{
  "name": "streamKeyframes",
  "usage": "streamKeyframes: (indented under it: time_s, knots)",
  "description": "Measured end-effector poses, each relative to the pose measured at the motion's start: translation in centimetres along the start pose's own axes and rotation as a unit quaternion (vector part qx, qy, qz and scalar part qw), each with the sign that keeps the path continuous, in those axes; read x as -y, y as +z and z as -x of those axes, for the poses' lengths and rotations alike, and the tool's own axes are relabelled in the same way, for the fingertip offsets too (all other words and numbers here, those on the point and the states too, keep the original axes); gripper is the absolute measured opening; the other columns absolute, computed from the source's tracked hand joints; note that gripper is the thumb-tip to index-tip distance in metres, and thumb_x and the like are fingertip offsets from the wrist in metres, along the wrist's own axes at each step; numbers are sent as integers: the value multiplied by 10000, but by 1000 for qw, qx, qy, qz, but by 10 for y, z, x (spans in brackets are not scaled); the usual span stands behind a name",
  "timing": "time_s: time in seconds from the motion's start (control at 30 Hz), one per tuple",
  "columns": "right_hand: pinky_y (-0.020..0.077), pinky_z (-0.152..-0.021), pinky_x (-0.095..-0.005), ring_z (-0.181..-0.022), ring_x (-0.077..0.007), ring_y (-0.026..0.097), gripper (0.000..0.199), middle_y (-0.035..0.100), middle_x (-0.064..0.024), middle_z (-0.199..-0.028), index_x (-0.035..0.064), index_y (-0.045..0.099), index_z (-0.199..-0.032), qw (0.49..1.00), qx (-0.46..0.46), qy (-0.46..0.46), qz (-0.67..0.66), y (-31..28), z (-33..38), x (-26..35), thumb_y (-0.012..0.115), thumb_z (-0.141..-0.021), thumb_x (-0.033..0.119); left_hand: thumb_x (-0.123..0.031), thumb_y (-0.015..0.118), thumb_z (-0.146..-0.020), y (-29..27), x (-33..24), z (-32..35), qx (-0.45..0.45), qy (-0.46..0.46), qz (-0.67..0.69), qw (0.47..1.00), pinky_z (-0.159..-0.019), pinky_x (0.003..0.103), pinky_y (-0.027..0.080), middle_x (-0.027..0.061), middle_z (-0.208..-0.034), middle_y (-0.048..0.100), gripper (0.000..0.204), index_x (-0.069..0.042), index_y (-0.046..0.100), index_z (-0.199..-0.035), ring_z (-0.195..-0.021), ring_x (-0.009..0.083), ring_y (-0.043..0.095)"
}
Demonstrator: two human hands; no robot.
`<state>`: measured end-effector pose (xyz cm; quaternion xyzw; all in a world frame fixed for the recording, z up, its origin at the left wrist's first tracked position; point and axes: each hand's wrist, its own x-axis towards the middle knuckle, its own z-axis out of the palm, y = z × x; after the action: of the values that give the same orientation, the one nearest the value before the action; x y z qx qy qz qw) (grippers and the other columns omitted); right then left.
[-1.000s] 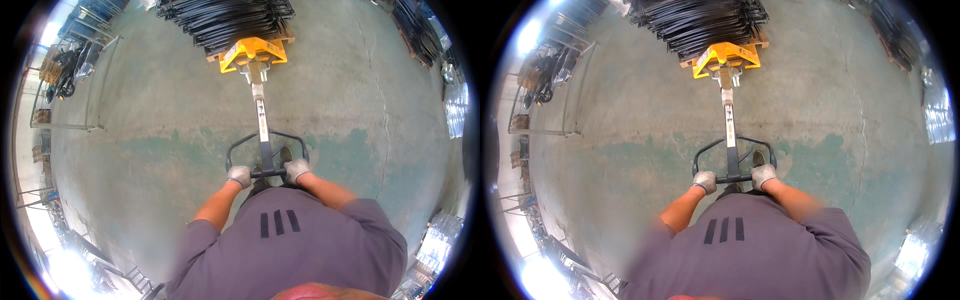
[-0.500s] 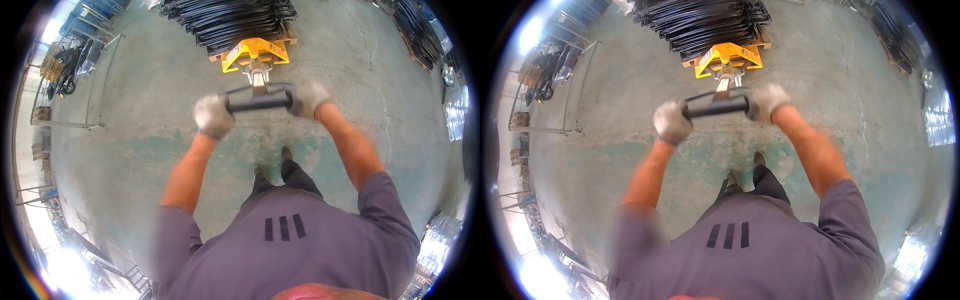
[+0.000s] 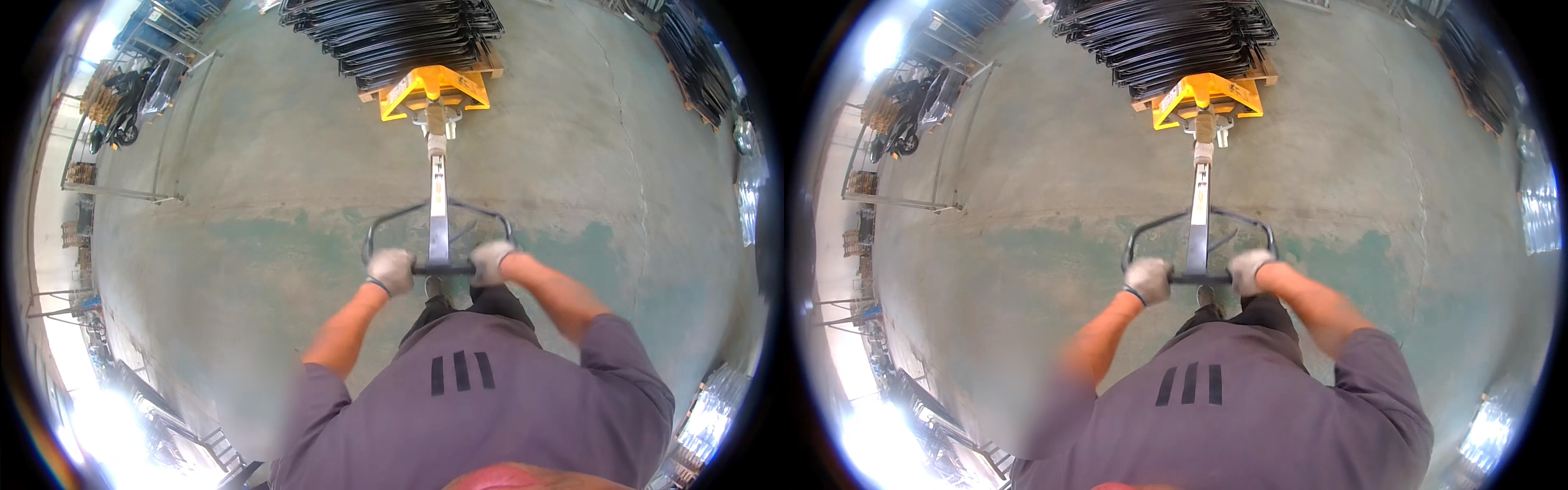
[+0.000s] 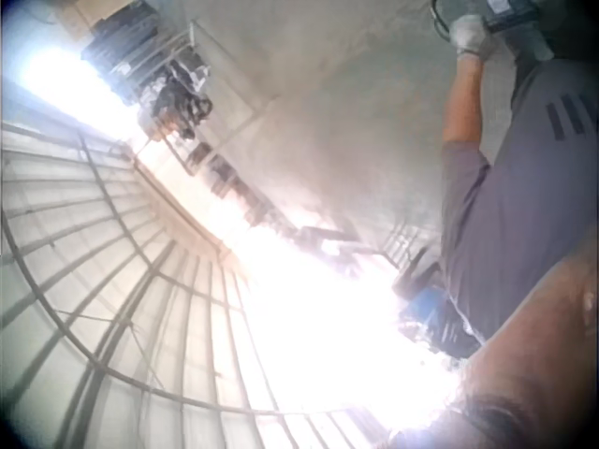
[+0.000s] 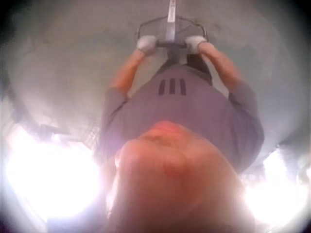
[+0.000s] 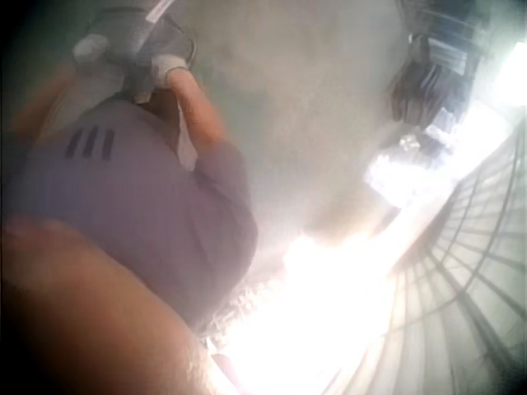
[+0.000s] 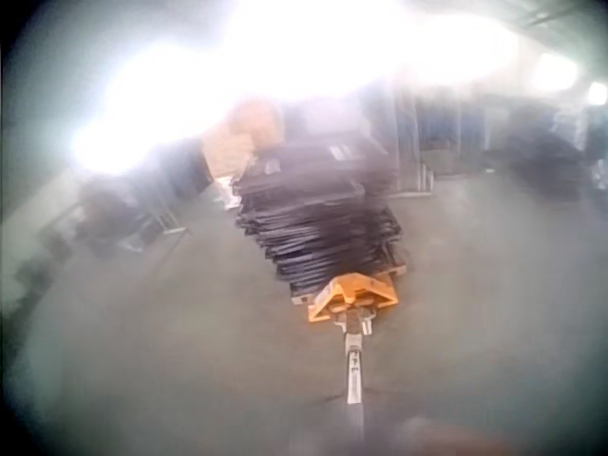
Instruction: The person uses a manual pallet jack to move a stack of metal frames across a warehouse floor. They then remove several frames from the stack by hand and place them onto a nearby rack.
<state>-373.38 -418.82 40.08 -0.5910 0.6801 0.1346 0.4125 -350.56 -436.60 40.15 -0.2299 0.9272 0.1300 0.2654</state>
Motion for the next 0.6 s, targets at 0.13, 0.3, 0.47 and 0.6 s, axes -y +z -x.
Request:
streamKeyframes:
  time_s: [0.13, 0.3, 0.47, 0.6]
  knots:
    - [644, -905, -475, -1055, -362, 805, 378, 836, -168, -1134, 140, 858, -1124, 981, -191, 28, -24, -143, 60, -9, 797, -880, 423, -123, 762, -724, -111, 26, -6, -399, 13, -27, 916, -711, 546, 577, 181, -834, 744, 37, -125, 763, -761, -808, 415, 740]
    - [645, -915, -468, -1031, -359, 803, 279, 841, -141, -1086, 174, 858, -1049, 960, -273, 64, -8, -143, 47, 7, 777, -865, 367, -143, 776, -681, -125, 20, -7, -471, -8, -51, 881, -699, 548, 561, 169, -764, 714, 70, -117, 713, -700, -798, 405, 732]
    - [646, -980, -484, -1145, -364, 811, 371, 840, -196, -1175, 118, 873, -1139, 988, -141, 66, -2, 31, -6, 24, 693, -911, 349, -179, 753, -793, 26, 13, 2, -137, -63, -104, 983, -974, 455, 606, 169, -934, 828, 133, -128, 851, -868, -958, 379, 817]
    - [646, -980, -508, -1123, -400, 815, 376, 840, -209, -1164, 116, 874, -1161, 977, -184, 101, -33, 82, -33, 28, 705, -918, 349, -144, 713, -851, 64, 8, -4, -81, -83, -69, 991, -1006, 491, 627, 193, -1083, 839, 233, -102, 858, -1028, -1073, 394, 814]
